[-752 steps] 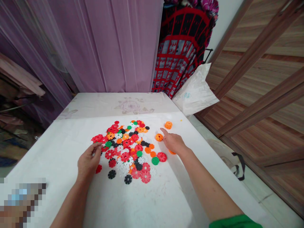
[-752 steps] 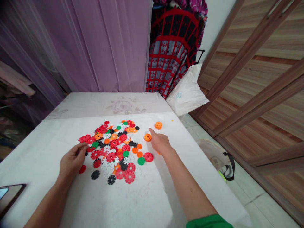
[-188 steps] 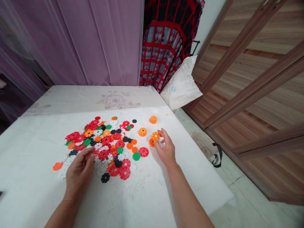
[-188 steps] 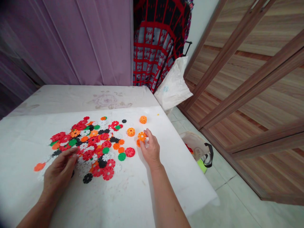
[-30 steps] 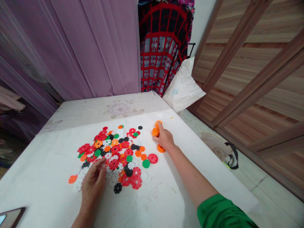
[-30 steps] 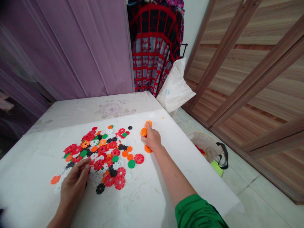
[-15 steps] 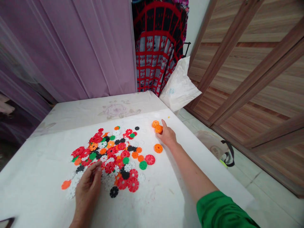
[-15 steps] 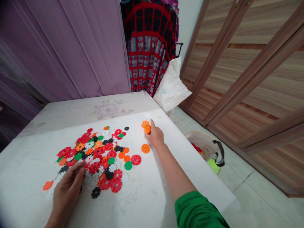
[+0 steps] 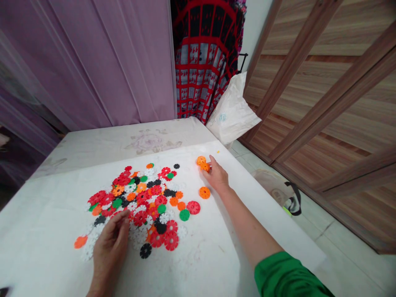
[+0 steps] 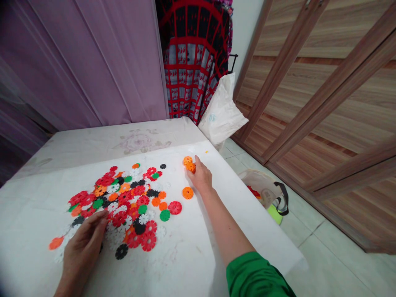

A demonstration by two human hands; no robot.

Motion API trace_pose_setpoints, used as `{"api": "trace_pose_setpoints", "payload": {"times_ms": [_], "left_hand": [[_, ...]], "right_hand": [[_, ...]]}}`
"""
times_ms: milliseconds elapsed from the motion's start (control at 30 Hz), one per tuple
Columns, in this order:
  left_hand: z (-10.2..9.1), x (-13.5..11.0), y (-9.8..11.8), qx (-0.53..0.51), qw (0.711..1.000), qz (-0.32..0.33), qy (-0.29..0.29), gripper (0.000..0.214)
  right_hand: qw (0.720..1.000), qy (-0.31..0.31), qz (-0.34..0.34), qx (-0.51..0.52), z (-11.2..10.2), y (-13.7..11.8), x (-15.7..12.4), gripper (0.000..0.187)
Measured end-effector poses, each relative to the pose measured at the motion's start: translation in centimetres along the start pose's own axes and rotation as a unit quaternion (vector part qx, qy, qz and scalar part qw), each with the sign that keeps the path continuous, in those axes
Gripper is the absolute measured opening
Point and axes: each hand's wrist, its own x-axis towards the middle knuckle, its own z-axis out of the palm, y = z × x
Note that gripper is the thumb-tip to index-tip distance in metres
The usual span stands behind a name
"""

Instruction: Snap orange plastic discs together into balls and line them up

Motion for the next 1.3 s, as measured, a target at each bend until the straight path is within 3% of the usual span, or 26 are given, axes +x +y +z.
{"api": "trace_pose_setpoints", "payload": {"times_ms": [433,667,767,867,1000,1300], "left_hand": [[0.0,-0.1,0.5,-0.02,1.0,-0.005,0.001,0.047],[0.0,-0.1,0.6,-0.012,1.0,-0.022,0.002,0.051],[0.0,-0.1,0.6,-0.004,1.0,-0.023,0.002,0.049],[0.0,-0.1,0.5,0.0,1.0,-0.021,0.009,0.048],[0.1,0.0,0.3,0.007,1.0,-0.011,0.011,0.047],[0.1,-0.1,0.6,0.007,1.0,0.0,0.01,0.047]], "right_hand": [[1.0,0.015,-0.016,-0.01,-0.4,-0.3,0.0,0.067],[0.995,0.08,-0.033,0.057,-0.9,0.1,-0.2,0.069],[0.985,0.09,-0.084,0.118,-1.1,1.0,-1.7,0.071],[0.97,0.053,-0.161,0.173,-0.9,2.4,-4.5,0.069],[0.965,0.038,-0.19,0.174,-0.4,4.0,-7.6,0.068],[0.967,0.039,-0.215,0.127,0.5,3.8,-8.1,0.064]]}}
